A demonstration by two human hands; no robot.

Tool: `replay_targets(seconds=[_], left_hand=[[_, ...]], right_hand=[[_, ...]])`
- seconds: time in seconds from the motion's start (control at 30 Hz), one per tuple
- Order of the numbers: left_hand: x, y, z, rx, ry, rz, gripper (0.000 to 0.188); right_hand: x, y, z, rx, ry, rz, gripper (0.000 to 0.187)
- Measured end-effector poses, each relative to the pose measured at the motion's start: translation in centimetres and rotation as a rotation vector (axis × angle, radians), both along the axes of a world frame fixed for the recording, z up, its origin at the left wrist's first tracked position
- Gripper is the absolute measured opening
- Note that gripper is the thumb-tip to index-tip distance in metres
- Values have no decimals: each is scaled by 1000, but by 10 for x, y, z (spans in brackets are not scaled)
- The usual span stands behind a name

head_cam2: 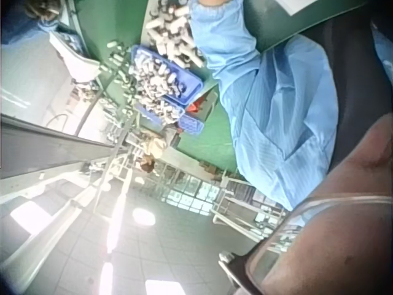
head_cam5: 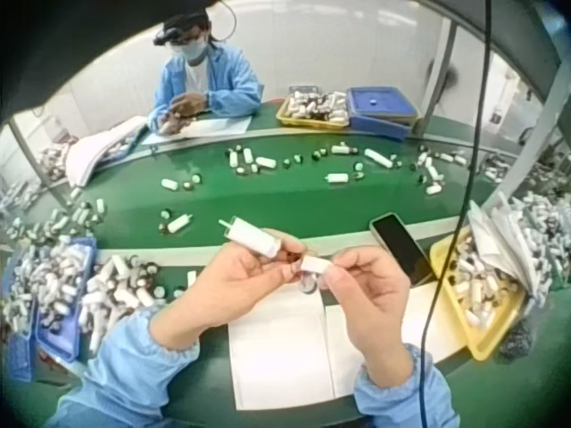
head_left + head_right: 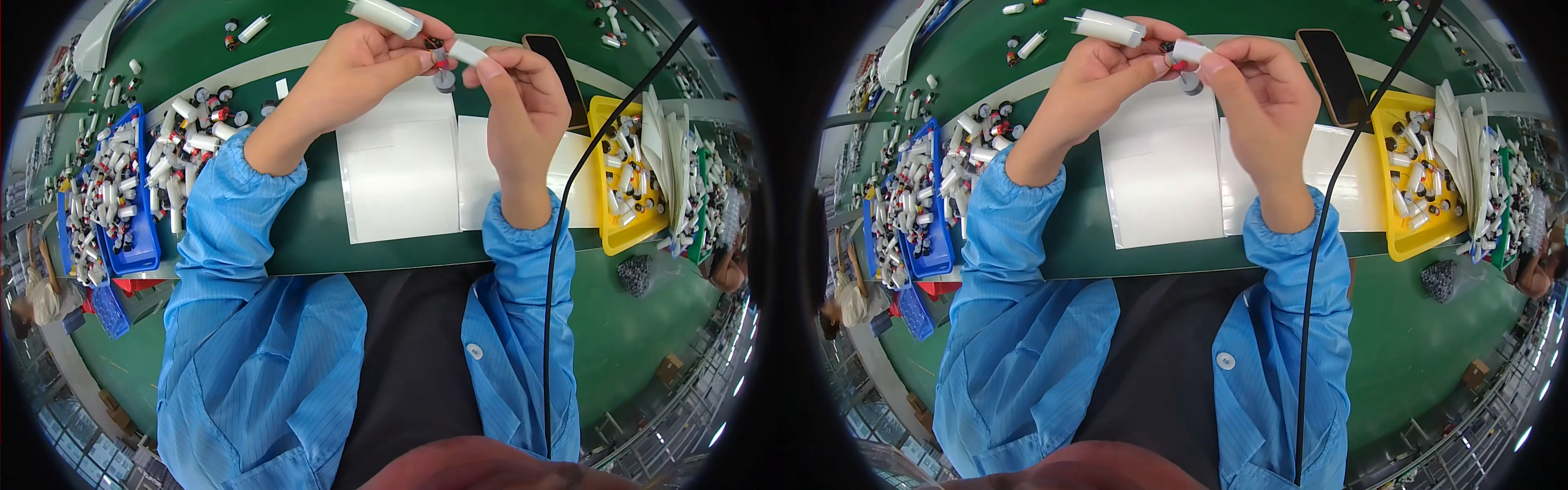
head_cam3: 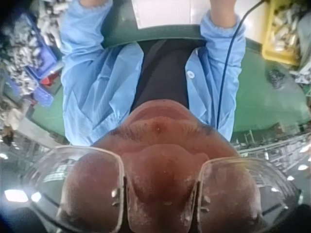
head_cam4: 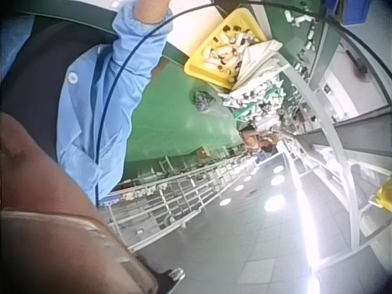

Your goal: Assembling small electronic or mechanical components by inserting pieces into housings and securing them.

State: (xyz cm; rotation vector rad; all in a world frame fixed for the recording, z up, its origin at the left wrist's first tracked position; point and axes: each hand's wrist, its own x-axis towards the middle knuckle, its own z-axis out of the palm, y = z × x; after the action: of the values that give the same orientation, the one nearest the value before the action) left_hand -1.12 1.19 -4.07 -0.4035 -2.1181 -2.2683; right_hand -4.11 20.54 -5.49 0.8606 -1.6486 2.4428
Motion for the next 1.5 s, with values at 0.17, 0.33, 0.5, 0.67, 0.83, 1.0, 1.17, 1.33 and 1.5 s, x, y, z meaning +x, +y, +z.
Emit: replay_targets(seconds=[0.17,0.33,0.5,0.67,0.83,1.0,1.17,1.33,1.5], left_hand=[[1,-2,0,-84,36,-50,30],[-2,-2,-5,-108,78,-71,32],[1,3,-2,-137,30,-37,32],[4,2,1,-297,52,32,32],[7,-1,15,-391,58,17,35],[3,-5,6,-295,88,-21,39],[6,-3,12,-205,215,-91,40],[23,-9,52,-124,-84,203,32],[21,-196,75,-745,187,598,37]], right_hand=[[-8,9,4,59,-207,256,13],[-10,10,3,141,-262,218,12],[-5,3,2,185,-281,115,12],[-2,1,1,232,-265,79,13],[-2,0,2,242,-224,67,14],[0,1,4,355,-218,10,21],[-16,4,-11,78,-641,427,32],[-10,-6,-27,95,-516,313,17],[24,-5,-8,1040,264,129,18]])
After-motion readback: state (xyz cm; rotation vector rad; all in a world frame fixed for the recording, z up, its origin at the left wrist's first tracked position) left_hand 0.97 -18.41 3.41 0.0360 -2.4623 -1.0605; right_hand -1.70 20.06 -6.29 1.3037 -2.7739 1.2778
